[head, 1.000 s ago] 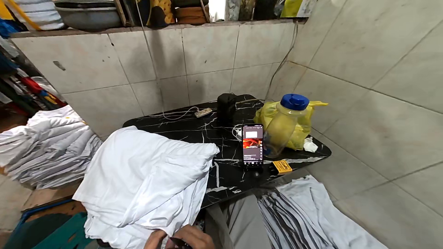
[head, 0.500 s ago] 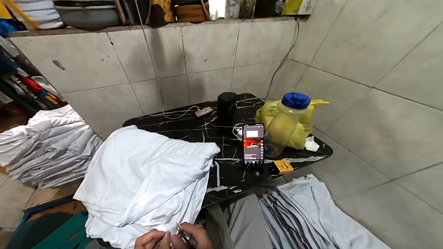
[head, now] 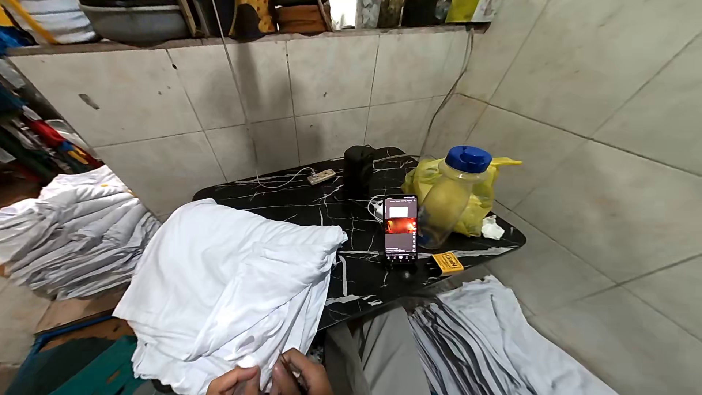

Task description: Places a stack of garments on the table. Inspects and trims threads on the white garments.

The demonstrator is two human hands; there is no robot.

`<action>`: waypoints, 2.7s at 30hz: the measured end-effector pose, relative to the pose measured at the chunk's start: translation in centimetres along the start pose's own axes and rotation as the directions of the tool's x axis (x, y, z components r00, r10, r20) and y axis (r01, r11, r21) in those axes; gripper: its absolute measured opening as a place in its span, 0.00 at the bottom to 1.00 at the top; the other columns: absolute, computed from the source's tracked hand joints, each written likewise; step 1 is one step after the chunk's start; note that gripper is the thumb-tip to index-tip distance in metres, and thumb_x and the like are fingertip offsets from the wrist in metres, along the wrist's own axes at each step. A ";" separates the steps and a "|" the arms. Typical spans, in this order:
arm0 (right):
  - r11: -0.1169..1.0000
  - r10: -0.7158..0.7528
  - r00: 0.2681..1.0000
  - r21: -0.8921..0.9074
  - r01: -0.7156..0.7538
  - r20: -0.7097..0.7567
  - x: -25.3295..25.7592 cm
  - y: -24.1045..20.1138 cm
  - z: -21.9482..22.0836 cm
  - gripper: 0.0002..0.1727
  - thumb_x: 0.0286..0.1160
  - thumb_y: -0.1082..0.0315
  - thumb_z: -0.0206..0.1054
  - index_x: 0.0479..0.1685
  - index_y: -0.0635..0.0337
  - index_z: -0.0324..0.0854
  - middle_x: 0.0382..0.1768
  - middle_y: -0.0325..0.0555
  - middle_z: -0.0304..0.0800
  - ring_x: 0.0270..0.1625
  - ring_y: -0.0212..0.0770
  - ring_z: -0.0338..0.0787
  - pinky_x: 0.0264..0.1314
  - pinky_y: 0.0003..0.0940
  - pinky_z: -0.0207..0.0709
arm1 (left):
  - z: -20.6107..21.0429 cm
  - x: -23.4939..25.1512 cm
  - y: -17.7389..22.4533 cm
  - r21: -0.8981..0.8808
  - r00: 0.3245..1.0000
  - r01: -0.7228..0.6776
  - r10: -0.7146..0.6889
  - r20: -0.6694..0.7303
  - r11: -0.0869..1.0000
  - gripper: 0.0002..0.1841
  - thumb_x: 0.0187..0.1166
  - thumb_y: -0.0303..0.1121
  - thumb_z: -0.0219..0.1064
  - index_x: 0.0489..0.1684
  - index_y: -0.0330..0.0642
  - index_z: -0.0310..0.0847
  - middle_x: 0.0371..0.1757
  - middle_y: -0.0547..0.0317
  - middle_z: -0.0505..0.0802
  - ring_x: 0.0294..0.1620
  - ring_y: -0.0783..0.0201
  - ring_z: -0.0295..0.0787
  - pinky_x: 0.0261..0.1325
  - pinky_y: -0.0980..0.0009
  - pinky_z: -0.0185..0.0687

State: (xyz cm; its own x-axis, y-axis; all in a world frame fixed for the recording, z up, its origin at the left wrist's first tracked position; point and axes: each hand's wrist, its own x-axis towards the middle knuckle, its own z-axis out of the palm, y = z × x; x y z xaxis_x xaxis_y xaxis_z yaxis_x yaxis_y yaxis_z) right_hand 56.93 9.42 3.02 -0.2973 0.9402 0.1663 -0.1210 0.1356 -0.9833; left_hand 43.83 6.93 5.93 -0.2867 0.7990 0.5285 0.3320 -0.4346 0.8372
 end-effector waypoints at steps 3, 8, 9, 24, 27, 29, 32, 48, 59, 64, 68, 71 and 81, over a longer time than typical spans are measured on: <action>0.999 0.031 0.999 -0.017 -0.031 0.026 0.2 -0.3 -0.1 0.18 0.89 0.62 0.60 0.45 0.72 0.84 0.30 0.49 0.88 0.31 0.32 0.84 0.38 0.31 0.80 | 0.2 -0.2 -0.1 -0.034 1.000 0.007 -0.006 0.027 0.999 0.05 0.79 0.18 0.65 0.45 0.35 0.82 0.43 0.68 0.94 0.41 0.78 0.92 0.45 0.76 0.93; 0.985 0.083 0.997 0.152 -0.083 0.002 0.5 -0.4 0.0 0.09 0.81 0.70 0.67 0.39 0.70 0.81 0.27 0.37 0.85 0.28 0.21 0.79 0.33 0.19 0.74 | 0.3 -0.6 -0.2 -0.008 0.999 0.011 -0.010 0.050 1.000 0.03 0.79 0.19 0.64 0.43 0.32 0.82 0.42 0.65 0.93 0.41 0.78 0.91 0.46 0.77 0.91; 0.982 0.073 0.997 0.177 -0.070 -0.010 0.5 -0.1 0.0 0.08 0.80 0.71 0.68 0.38 0.69 0.82 0.27 0.36 0.84 0.28 0.20 0.79 0.33 0.18 0.73 | 0.2 -0.6 -0.2 -0.008 0.999 0.012 -0.012 0.046 1.000 0.03 0.79 0.19 0.64 0.43 0.32 0.82 0.42 0.65 0.94 0.42 0.79 0.91 0.46 0.77 0.91; 0.994 0.061 0.998 0.088 -0.063 0.024 0.3 -0.4 0.0 0.14 0.88 0.66 0.61 0.43 0.72 0.83 0.30 0.42 0.88 0.30 0.24 0.82 0.37 0.23 0.76 | 0.1 -0.4 -0.1 -0.060 0.998 0.025 -0.022 0.065 0.998 0.05 0.79 0.19 0.65 0.45 0.35 0.82 0.42 0.68 0.94 0.41 0.79 0.91 0.46 0.77 0.92; 0.985 0.080 0.996 0.154 -0.072 -0.046 0.2 -0.5 0.4 0.09 0.83 0.71 0.64 0.40 0.71 0.81 0.27 0.38 0.84 0.29 0.21 0.79 0.35 0.19 0.74 | 0.2 -0.7 0.0 -0.028 0.997 0.021 -0.018 0.070 0.999 0.03 0.78 0.18 0.64 0.43 0.32 0.82 0.42 0.64 0.94 0.42 0.78 0.91 0.46 0.77 0.91; 0.985 0.066 0.995 0.165 -0.053 -0.070 0.2 -0.3 0.5 0.08 0.81 0.71 0.66 0.39 0.70 0.81 0.28 0.37 0.83 0.28 0.20 0.78 0.34 0.18 0.74 | 0.1 -0.7 0.0 -0.019 0.998 0.020 -0.019 0.065 1.000 0.03 0.78 0.18 0.65 0.43 0.31 0.82 0.42 0.63 0.94 0.42 0.78 0.91 0.47 0.77 0.91; 0.987 0.044 0.998 0.159 -0.036 -0.047 0.0 -0.1 0.4 0.10 0.83 0.69 0.65 0.41 0.71 0.83 0.30 0.38 0.85 0.29 0.20 0.78 0.33 0.18 0.73 | -0.1 -0.5 -0.1 -0.014 0.998 0.025 -0.024 0.062 1.000 0.03 0.78 0.18 0.65 0.43 0.32 0.81 0.43 0.64 0.94 0.42 0.79 0.91 0.46 0.78 0.90; 0.987 0.066 0.996 0.152 -0.056 -0.062 0.2 -0.4 0.3 0.08 0.81 0.71 0.66 0.42 0.71 0.81 0.28 0.38 0.85 0.27 0.21 0.79 0.33 0.19 0.74 | 0.1 -0.4 0.1 0.033 0.996 0.011 -0.014 0.093 0.999 0.03 0.80 0.20 0.64 0.41 0.28 0.83 0.42 0.59 0.94 0.41 0.79 0.90 0.47 0.79 0.90; 0.997 -0.048 0.999 -0.055 0.048 0.004 0.2 -0.7 -0.5 0.10 0.82 0.71 0.63 0.43 0.74 0.82 0.27 0.48 0.83 0.26 0.30 0.78 0.31 0.27 0.75 | -1.4 0.1 -1.2 0.385 0.940 -0.261 0.143 0.310 0.885 0.08 0.78 0.30 0.71 0.45 0.40 0.96 0.48 0.41 0.95 0.60 0.54 0.88 0.70 0.67 0.80; 0.952 -0.145 0.989 -0.267 0.148 0.031 0.3 -1.0 -1.4 0.12 0.81 0.69 0.67 0.37 0.72 0.86 0.29 0.54 0.87 0.31 0.39 0.85 0.37 0.33 0.80 | -1.8 -0.2 -1.8 0.396 0.947 -0.283 0.189 0.260 0.874 0.04 0.75 0.29 0.76 0.38 0.41 0.97 0.52 0.33 0.94 0.64 0.54 0.89 0.74 0.70 0.77; 0.910 -0.165 0.984 -0.372 0.180 0.073 0.3 -1.4 -2.4 0.17 0.77 0.60 0.74 0.49 0.69 0.89 0.44 0.54 0.94 0.44 0.43 0.94 0.49 0.42 0.88 | -2.1 -0.1 -2.1 0.307 0.964 -0.220 0.158 0.215 0.926 0.05 0.76 0.28 0.75 0.37 0.38 0.96 0.57 0.34 0.93 0.67 0.60 0.89 0.74 0.72 0.78; 0.880 -0.174 0.978 -0.428 0.209 0.119 0.4 -1.4 -3.0 0.23 0.75 0.56 0.76 0.59 0.66 0.88 0.52 0.53 0.95 0.48 0.44 0.96 0.51 0.45 0.89 | -2.2 0.3 -2.3 0.229 0.973 -0.177 0.134 0.189 0.957 0.07 0.79 0.28 0.71 0.34 0.34 0.91 0.51 0.41 0.94 0.59 0.67 0.91 0.65 0.76 0.84; 0.794 -0.216 0.962 -0.543 0.274 0.170 0.7 -1.1 -3.2 0.20 0.77 0.54 0.74 0.51 0.64 0.90 0.37 0.51 0.93 0.36 0.45 0.93 0.39 0.43 0.87 | -2.2 0.7 -2.1 0.152 0.973 -0.117 0.083 0.215 0.981 0.06 0.80 0.26 0.68 0.33 0.34 0.85 0.51 0.47 0.90 0.56 0.72 0.88 0.57 0.80 0.86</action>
State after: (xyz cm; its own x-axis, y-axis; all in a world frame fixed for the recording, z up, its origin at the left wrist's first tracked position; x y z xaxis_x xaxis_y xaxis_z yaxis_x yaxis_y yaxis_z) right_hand 59.85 10.95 3.96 -0.4203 0.8218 0.3847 0.3365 0.5350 -0.7750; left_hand 40.95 7.47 4.83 -0.0585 0.8309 0.5533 0.4958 -0.4569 0.7385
